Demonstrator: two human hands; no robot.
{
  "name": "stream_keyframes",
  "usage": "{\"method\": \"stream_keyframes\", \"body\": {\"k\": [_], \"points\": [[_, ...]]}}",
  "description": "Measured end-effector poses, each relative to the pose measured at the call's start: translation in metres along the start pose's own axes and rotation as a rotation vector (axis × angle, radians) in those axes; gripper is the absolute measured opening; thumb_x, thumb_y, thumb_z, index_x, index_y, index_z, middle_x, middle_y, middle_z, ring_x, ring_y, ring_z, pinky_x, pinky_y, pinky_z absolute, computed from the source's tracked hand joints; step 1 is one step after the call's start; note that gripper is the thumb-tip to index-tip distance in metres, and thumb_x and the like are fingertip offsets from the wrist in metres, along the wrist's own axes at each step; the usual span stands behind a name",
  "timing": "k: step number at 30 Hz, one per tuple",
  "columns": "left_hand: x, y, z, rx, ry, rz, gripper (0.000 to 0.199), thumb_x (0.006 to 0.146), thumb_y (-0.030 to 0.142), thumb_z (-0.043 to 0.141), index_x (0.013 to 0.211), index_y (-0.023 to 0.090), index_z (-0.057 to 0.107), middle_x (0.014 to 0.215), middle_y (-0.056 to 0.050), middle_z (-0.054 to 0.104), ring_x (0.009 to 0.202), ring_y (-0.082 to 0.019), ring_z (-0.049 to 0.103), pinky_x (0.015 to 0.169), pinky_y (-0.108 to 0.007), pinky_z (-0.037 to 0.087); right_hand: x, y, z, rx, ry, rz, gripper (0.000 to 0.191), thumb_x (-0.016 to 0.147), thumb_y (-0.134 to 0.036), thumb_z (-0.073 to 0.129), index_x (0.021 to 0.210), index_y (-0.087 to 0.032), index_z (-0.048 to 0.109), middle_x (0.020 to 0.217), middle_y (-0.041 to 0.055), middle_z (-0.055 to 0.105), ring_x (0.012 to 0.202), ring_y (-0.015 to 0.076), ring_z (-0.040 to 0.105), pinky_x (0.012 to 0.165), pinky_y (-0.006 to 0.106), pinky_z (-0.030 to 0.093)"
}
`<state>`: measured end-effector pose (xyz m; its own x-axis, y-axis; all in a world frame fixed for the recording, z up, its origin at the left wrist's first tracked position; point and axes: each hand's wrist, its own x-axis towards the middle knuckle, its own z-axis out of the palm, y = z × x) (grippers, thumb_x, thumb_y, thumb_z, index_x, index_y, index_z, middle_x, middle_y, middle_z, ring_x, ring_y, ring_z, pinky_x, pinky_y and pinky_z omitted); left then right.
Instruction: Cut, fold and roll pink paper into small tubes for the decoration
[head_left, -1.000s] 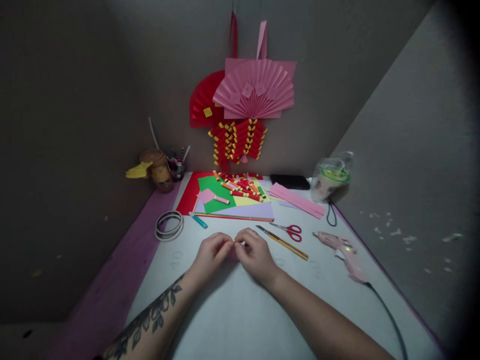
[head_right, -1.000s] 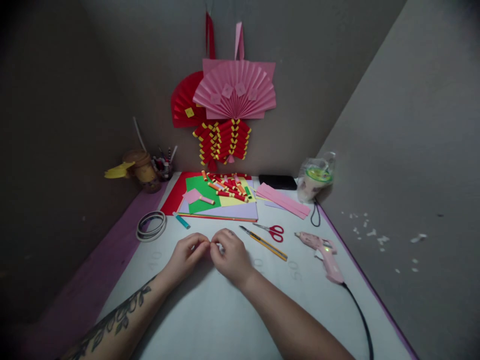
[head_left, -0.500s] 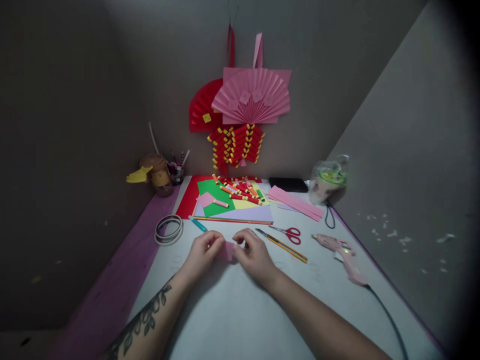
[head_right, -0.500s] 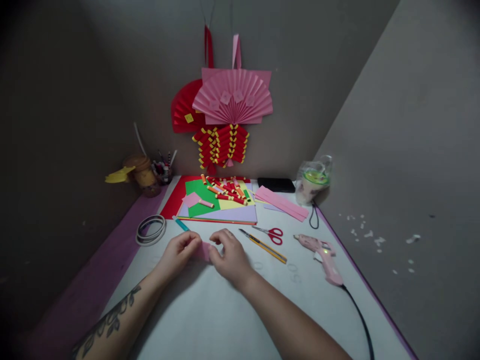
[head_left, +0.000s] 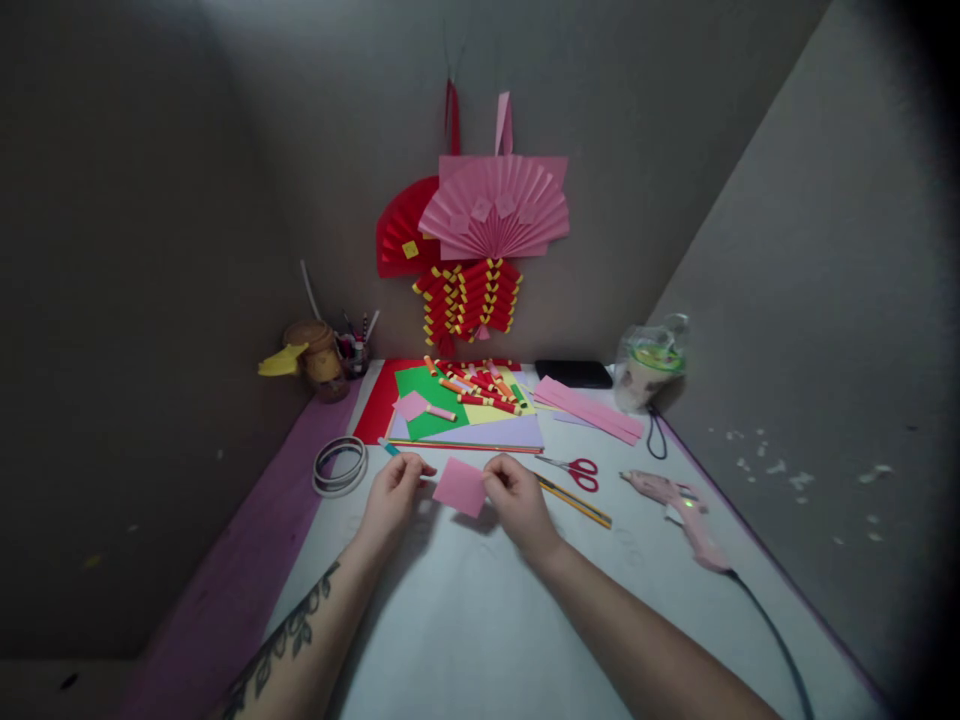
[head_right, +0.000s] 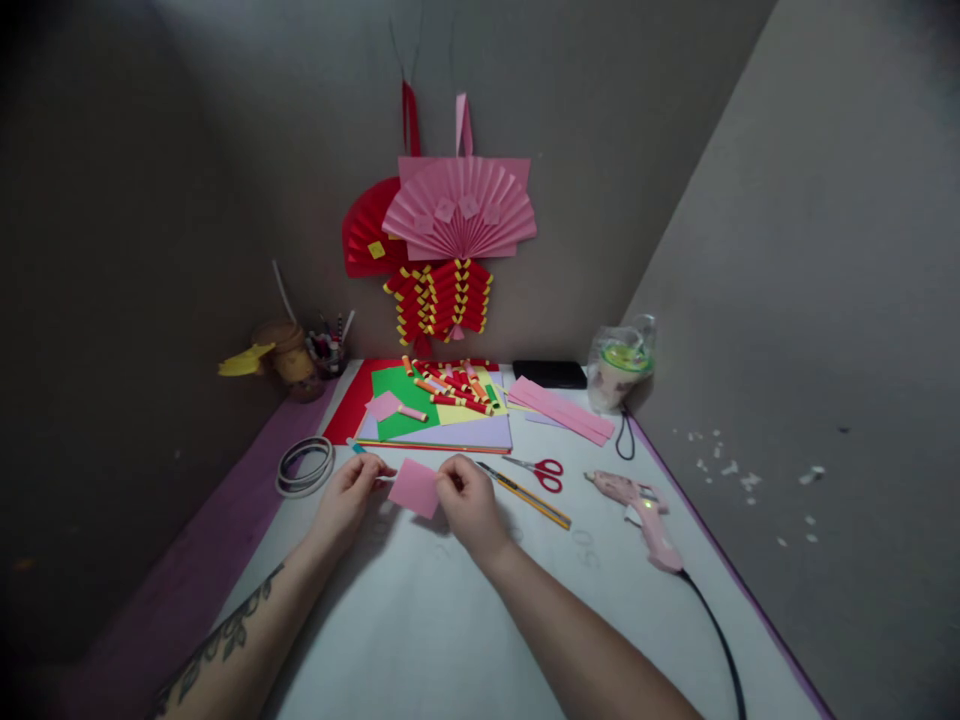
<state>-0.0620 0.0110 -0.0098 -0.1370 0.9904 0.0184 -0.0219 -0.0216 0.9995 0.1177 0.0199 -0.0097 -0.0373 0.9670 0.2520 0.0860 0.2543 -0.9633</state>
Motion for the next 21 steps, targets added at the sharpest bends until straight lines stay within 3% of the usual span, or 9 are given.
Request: {"method": "stream_keyframes", "body": {"k": [2, 5, 9, 12, 16, 21], "points": [[-0.006, -0.002, 0.015, -0.183, -0.087, -0.064, 0.040, 0.084, 0.055, 0.051, 0.097, 0.018, 0.058, 0.097, -0.006, 0.064, 0.084, -0.017, 0.061, 0.075, -0.030, 0.048, 0.005, 0.008, -0.001, 0.155, 0.036, 0.115, 0.013, 0.076, -0.024, 0.054, 0.065, -0.019, 0.049, 0.056, -0.0053, 0.045, 0.052, 0.0106, 0.040, 0.050, 0.023, 0.032], [-0.012, -0.006, 0.044, -0.320, -0.224, -0.167, 0.048, 0.079, 0.052, 0.061, 0.113, 0.018, 0.055, 0.107, -0.010, 0.064, 0.090, -0.018, 0.062, 0.077, -0.031, 0.048, 0.012, 0.021, -0.002, 0.321, 0.109, 0.210, 0.017, 0.077, -0.032, 0.058, 0.069, -0.019, 0.051, 0.052, -0.0069, 0.047, 0.046, 0.0092, 0.040, 0.046, 0.021, 0.031], [0.000, -0.013, 0.070, -0.126, -0.090, -0.102, 0.039, 0.076, 0.051, 0.063, 0.084, 0.013, 0.062, 0.076, -0.005, 0.063, 0.068, -0.015, 0.058, 0.063, -0.026, 0.043, 0.016, 0.030, -0.005, 0.384, 0.174, 0.233, 0.024, 0.075, -0.041, 0.063, 0.074, -0.019, 0.052, 0.055, -0.0039, 0.057, 0.049, 0.0117, 0.050, 0.050, 0.022, 0.039], [0.014, -0.016, 0.070, -0.060, -0.013, -0.045, 0.035, 0.075, 0.048, 0.063, 0.069, 0.015, 0.057, 0.061, 0.002, 0.053, 0.057, -0.012, 0.046, 0.056, -0.023, 0.036, 0.019, 0.030, -0.011, 0.324, 0.127, 0.261, 0.027, 0.074, -0.044, 0.064, 0.076, -0.018, 0.055, 0.056, -0.0033, 0.056, 0.048, 0.0117, 0.049, 0.047, 0.022, 0.037], [0.017, -0.014, 0.061, 0.028, -0.067, -0.008, 0.032, 0.075, 0.042, 0.064, 0.061, 0.015, 0.054, 0.054, 0.004, 0.046, 0.054, -0.011, 0.039, 0.054, -0.022, 0.030, 0.024, 0.029, -0.021, 0.202, 0.050, 0.167, 0.026, 0.076, -0.043, 0.063, 0.074, -0.017, 0.059, 0.059, -0.0031, 0.053, 0.051, 0.0112, 0.044, 0.046, 0.022, 0.034], [0.013, -0.012, 0.052, 0.248, -0.127, 0.056, 0.030, 0.083, 0.042, 0.052, 0.071, 0.016, 0.060, 0.060, 0.002, 0.051, 0.059, -0.014, 0.044, 0.057, -0.024, 0.033, 0.029, 0.036, -0.024, 0.177, 0.050, 0.171, 0.027, 0.075, -0.042, 0.063, 0.066, -0.019, 0.054, 0.053, -0.0056, 0.046, 0.049, 0.0102, 0.040, 0.046, 0.022, 0.033]]}}
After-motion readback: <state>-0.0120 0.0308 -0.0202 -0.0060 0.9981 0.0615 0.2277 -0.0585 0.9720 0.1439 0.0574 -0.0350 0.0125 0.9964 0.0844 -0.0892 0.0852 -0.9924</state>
